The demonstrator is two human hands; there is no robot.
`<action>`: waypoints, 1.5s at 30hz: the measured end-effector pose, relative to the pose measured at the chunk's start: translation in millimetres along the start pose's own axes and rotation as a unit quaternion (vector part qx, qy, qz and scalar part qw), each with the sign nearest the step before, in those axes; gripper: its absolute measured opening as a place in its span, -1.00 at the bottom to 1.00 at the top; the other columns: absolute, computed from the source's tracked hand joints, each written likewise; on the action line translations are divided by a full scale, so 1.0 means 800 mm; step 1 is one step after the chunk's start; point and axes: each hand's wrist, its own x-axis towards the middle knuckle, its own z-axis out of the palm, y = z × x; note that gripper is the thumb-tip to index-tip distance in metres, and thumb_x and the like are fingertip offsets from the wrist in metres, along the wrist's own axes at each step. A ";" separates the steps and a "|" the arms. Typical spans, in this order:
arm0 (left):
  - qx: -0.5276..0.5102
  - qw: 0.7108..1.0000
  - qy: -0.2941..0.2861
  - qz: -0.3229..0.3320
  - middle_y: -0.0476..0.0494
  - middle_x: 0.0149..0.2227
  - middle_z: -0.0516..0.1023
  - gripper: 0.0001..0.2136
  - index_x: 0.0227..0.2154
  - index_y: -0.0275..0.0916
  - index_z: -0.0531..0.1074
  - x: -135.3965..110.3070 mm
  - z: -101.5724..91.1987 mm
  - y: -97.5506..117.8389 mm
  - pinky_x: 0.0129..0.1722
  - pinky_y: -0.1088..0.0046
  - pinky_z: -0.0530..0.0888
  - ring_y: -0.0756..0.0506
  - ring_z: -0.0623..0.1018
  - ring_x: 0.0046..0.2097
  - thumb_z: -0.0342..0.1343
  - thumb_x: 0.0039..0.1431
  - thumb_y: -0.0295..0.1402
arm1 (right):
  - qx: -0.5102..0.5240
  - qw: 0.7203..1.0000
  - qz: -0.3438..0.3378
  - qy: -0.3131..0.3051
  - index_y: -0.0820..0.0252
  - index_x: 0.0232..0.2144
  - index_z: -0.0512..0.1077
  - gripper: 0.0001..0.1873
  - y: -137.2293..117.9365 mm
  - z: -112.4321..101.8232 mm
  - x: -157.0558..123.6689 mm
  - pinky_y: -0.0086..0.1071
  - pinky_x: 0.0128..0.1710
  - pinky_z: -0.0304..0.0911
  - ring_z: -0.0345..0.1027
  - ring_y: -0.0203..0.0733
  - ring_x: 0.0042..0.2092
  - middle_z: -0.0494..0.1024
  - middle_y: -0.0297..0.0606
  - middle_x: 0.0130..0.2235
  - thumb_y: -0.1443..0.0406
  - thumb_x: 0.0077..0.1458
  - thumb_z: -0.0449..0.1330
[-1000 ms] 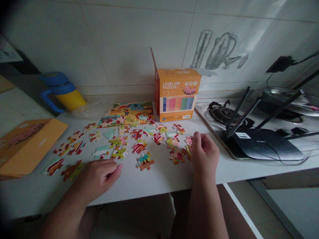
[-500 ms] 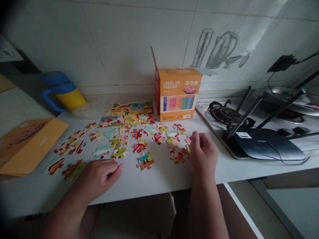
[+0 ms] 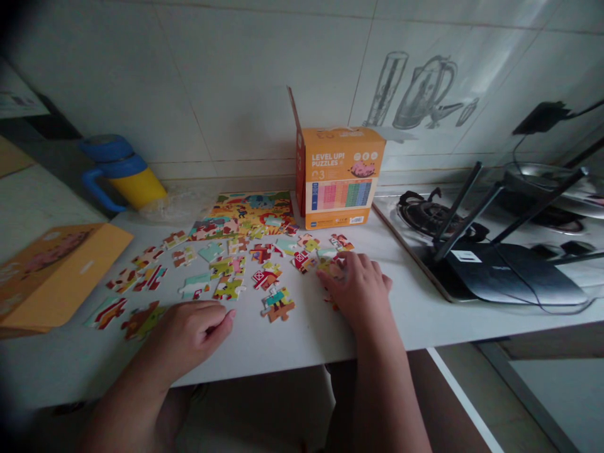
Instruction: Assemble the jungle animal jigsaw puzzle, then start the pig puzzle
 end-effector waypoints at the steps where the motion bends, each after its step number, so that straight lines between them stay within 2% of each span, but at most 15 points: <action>1: -0.002 1.000 0.000 0.000 0.09 -0.58 0.28 -0.63 -0.57 -0.20 0.15 0.000 -0.001 0.001 -0.41 0.39 0.17 0.04 0.30 -0.52 0.04 0.38 -0.46 | -0.015 1.000 -0.008 -0.012 0.01 0.02 0.52 -0.47 0.002 0.004 -0.001 -0.05 -0.04 0.16 0.39 0.24 0.08 0.60 -0.06 0.05 -0.15 0.17 0.28; 7: -0.002 1.000 -0.002 -0.002 0.09 -0.58 0.27 -0.64 -0.58 -0.20 0.16 0.000 -0.002 0.003 -0.42 0.38 0.15 0.04 0.28 -0.53 0.05 0.37 -0.46 | 0.017 0.999 0.009 -0.033 0.00 0.05 0.48 -0.46 0.008 0.009 0.001 0.01 -0.01 0.23 0.44 0.22 0.08 0.58 -0.08 0.07 -0.07 0.11 0.35; 11: 0.001 1.000 -0.006 -0.011 0.09 -0.57 0.28 -0.64 -0.58 -0.20 0.18 -0.001 0.000 0.001 -0.42 0.37 0.15 0.03 0.28 -0.52 0.06 0.37 -0.45 | 0.130 0.991 0.023 -0.010 0.06 0.09 0.50 -0.44 0.002 -0.002 0.004 -0.18 -0.17 0.31 0.50 -0.01 -0.18 0.60 -0.14 -0.07 -0.02 0.11 0.35; 14: -0.002 1.000 -0.009 -0.013 0.10 -0.57 0.28 -0.64 -0.58 -0.20 0.18 -0.001 0.000 0.001 -0.42 0.37 0.16 0.03 0.28 -0.52 0.06 0.38 -0.44 | 0.174 0.979 0.095 0.052 0.08 -0.05 0.57 -0.61 0.000 -0.014 0.005 -0.26 -0.30 0.26 0.49 -0.11 -0.32 0.59 -0.25 -0.24 0.01 0.18 0.30; 17: 0.000 1.000 -0.008 -0.012 0.09 -0.57 0.27 -0.64 -0.57 -0.20 0.17 -0.002 -0.001 0.001 -0.41 0.37 0.15 0.03 0.28 -0.52 0.06 0.38 -0.44 | 0.142 0.966 0.161 0.143 0.09 -0.17 0.58 -0.72 0.004 -0.023 0.004 -0.25 -0.30 0.22 0.50 -0.12 -0.35 0.60 -0.24 -0.23 0.06 0.20 0.28; 22: 0.005 1.000 -0.012 -0.011 0.09 -0.58 0.28 -0.63 -0.57 -0.20 0.16 -0.001 -0.001 0.000 -0.40 0.37 0.15 0.03 0.28 -0.52 0.05 0.39 -0.44 | 0.109 0.961 0.180 0.178 0.10 -0.19 0.55 -0.78 0.007 -0.028 0.001 -0.22 -0.29 0.19 0.47 -0.10 -0.36 0.64 -0.20 -0.21 0.12 0.22 0.25; 28: 0.002 1.000 -0.014 -0.011 0.08 -0.58 0.29 -0.64 -0.57 -0.20 0.17 -0.002 0.001 -0.001 -0.41 0.37 0.14 0.03 0.29 -0.51 0.05 0.39 -0.44 | 0.116 0.961 0.184 0.173 0.12 -0.19 0.55 -0.77 0.000 -0.029 0.001 -0.22 -0.30 0.23 0.46 -0.11 -0.38 0.66 -0.17 -0.22 0.11 0.22 0.27; 30: 0.000 1.000 -0.015 -0.016 0.08 -0.57 0.30 -0.64 -0.57 -0.20 0.17 -0.002 0.001 -0.001 -0.40 0.37 0.14 0.03 0.29 -0.51 0.05 0.39 -0.44 | 0.157 0.955 0.184 0.174 0.12 -0.18 0.55 -0.74 0.000 -0.027 0.001 -0.24 -0.33 0.27 0.48 -0.13 -0.37 0.66 -0.17 -0.19 0.07 0.23 0.28; 32: -0.004 1.000 -0.016 -0.020 0.07 -0.57 0.31 -0.64 -0.57 -0.20 0.18 -0.002 0.002 -0.001 -0.41 0.36 0.13 0.02 0.29 -0.51 0.05 0.38 -0.44 | 0.243 0.942 0.177 0.148 0.11 -0.15 0.54 -0.67 -0.001 -0.024 0.002 -0.28 -0.38 0.32 0.52 -0.13 -0.35 0.66 -0.18 -0.15 0.01 0.20 0.31; 35: -0.008 1.000 -0.018 -0.022 0.07 -0.57 0.31 -0.64 -0.58 -0.20 0.19 -0.002 0.002 -0.001 -0.41 0.36 0.13 0.02 0.29 -0.51 0.06 0.38 -0.44 | 0.359 0.920 0.140 0.074 0.10 -0.14 0.51 -0.57 -0.004 -0.019 0.002 -0.34 -0.44 0.37 0.55 -0.15 -0.34 0.65 -0.20 -0.16 -0.05 0.13 0.38; 40: -0.001 1.000 -0.014 -0.024 0.08 -0.58 0.30 -0.64 -0.58 -0.20 0.20 -0.004 0.001 -0.001 -0.42 0.36 0.12 0.02 0.28 -0.52 0.07 0.37 -0.43 | 0.389 0.916 0.100 0.017 0.10 -0.20 0.47 -0.55 -0.011 -0.021 0.001 -0.40 -0.51 0.33 0.50 -0.19 -0.40 0.60 -0.29 -0.35 -0.08 0.11 0.41; 45: -0.002 1.000 -0.015 -0.024 0.08 -0.58 0.29 -0.64 -0.59 -0.20 0.20 -0.003 0.000 0.000 -0.42 0.36 0.12 0.03 0.28 -0.53 0.07 0.37 -0.43 | 0.390 0.914 0.112 0.003 0.11 -0.20 0.46 -0.52 -0.014 -0.023 0.000 -0.41 -0.54 0.32 0.48 -0.19 -0.44 0.61 -0.28 -0.37 -0.11 0.11 0.40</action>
